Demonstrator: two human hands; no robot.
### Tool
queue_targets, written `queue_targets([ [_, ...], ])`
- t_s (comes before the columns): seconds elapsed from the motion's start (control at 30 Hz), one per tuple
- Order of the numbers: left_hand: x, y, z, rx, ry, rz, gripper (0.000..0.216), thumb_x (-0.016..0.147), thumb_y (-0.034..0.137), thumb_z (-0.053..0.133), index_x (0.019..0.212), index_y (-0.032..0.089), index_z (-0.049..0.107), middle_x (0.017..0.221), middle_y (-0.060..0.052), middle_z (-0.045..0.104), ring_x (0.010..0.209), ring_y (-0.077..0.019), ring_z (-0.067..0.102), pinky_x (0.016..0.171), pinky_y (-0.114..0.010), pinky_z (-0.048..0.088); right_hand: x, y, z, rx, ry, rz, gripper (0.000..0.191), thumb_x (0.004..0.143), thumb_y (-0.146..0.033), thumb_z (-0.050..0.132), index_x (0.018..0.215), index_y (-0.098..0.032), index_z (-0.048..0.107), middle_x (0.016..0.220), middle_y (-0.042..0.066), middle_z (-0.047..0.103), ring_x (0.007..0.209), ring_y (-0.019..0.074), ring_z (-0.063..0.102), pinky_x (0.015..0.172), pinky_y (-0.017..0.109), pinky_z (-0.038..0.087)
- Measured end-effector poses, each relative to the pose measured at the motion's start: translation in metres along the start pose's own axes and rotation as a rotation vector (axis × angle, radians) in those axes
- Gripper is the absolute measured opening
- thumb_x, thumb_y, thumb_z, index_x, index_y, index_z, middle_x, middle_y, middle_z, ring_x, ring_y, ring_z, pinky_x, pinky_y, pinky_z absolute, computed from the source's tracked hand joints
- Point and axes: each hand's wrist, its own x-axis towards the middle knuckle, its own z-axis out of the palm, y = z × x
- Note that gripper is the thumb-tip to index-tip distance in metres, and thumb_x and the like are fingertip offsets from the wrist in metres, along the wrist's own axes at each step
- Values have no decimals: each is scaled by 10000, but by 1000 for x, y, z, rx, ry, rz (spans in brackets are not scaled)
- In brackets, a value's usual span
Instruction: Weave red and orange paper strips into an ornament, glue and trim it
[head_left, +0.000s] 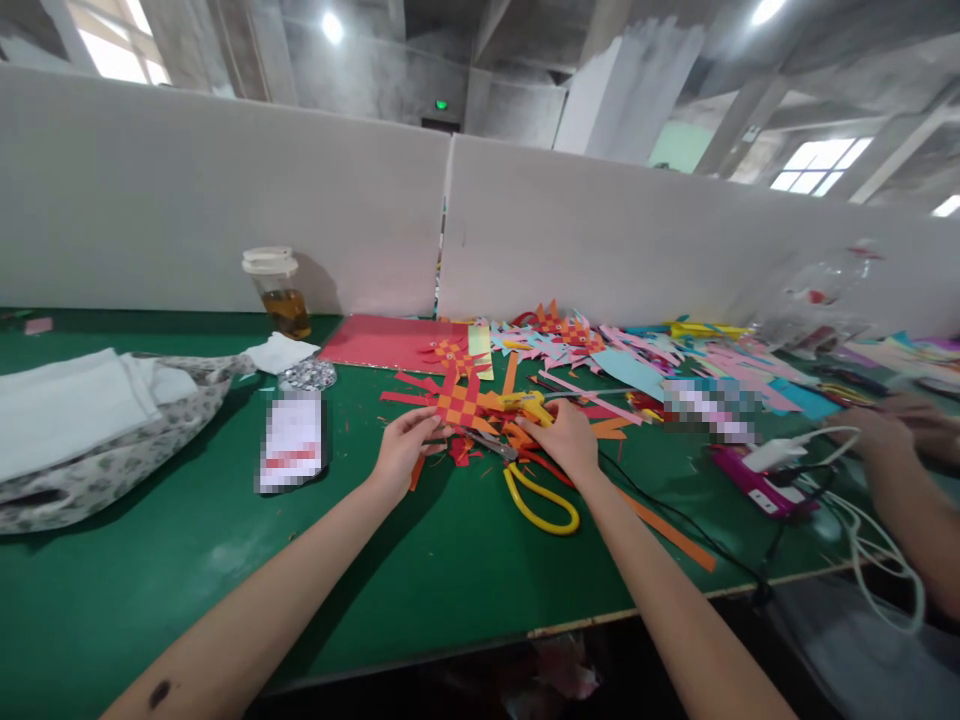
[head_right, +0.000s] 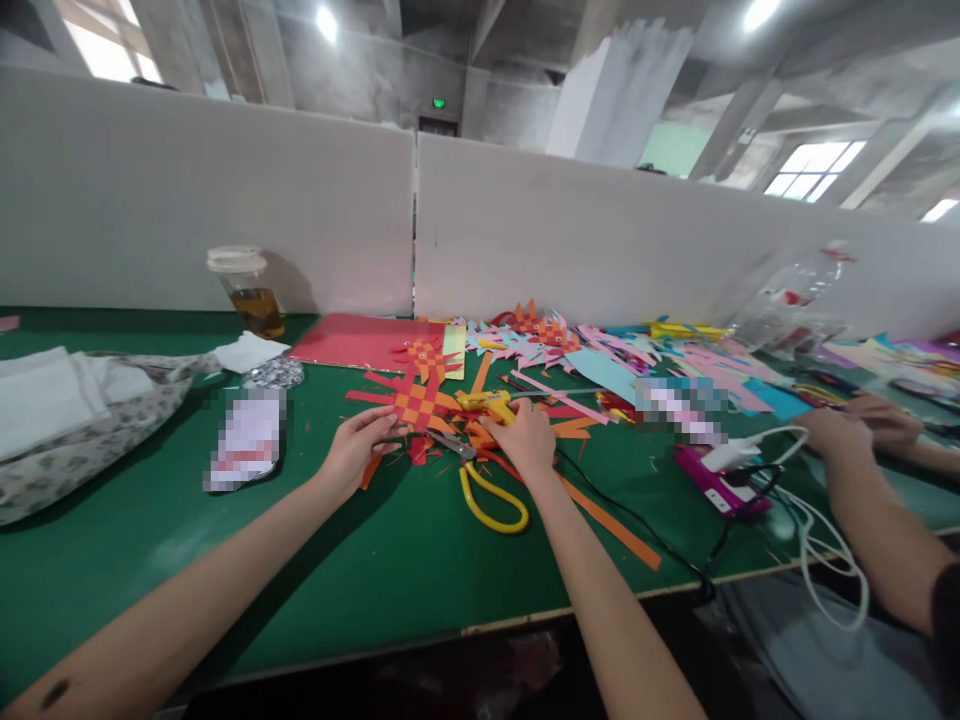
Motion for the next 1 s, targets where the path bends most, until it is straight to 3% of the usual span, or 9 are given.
queue_targets([
  [0.13, -2, 2, 1, -12, -25, 1, 242, 621, 154, 712, 842, 109, 625, 695, -46, 670, 649, -163, 670, 505, -200, 526, 3, -4, 10, -39, -15, 63, 412, 591, -515, 616, 849, -222, 483, 863, 61, 597, 817, 250, 547, 592, 297, 356],
  [0.37, -1, 9, -6, -181, -103, -126, 195, 686, 128, 653, 877, 144, 623, 769, -43, 692, 772, -148, 674, 579, -164, 534, 1, -5, 0, 189, 251, 185, 360, 608, -494, 576, 767, -223, 401, 749, 22, 549, 695, 202, 521, 595, 290, 344],
  [0.6, 0, 1, -1, 46, -130, -150, 168, 692, 122, 654, 857, 113, 624, 758, -76, 693, 695, -142, 667, 574, -197, 520, 1, -1, 5, 163, 178, 179, 362, 562, -461, 627, 689, -236, 373, 612, 2, 503, 597, 206, 501, 542, 290, 327],
  [0.67, -2, 1, 1, 82, -137, -148, 183, 687, 138, 665, 862, 115, 617, 763, -78, 687, 681, -140, 663, 577, -207, 521, 0, -1, 6, 162, 213, 155, 356, 598, -475, 609, 708, -237, 369, 664, 15, 534, 644, 215, 524, 563, 296, 340],
  [0.77, -6, 0, 3, 193, -180, -106, 259, 674, 193, 686, 906, 122, 596, 767, -70, 666, 644, -132, 649, 553, -212, 517, -2, -3, 3, 229, 382, 86, 328, 685, -490, 551, 742, -237, 351, 810, 46, 589, 732, 215, 562, 606, 305, 377],
  [0.87, -9, -3, 3, 316, -184, 40, 339, 645, 264, 709, 936, 142, 584, 828, -47, 620, 613, -99, 606, 492, -184, 492, -7, -6, -2, 295, 526, -44, 303, 719, -452, 550, 742, -237, 338, 916, 79, 603, 811, 213, 584, 661, 317, 413],
  [1.0, -8, -5, 1, 399, -149, 241, 391, 619, 361, 713, 939, 169, 597, 945, -44, 576, 601, -72, 533, 460, -168, 459, -15, -17, -4, 289, 556, -285, 271, 735, -380, 565, 727, -239, 333, 937, 92, 598, 927, 211, 580, 723, 312, 436],
])
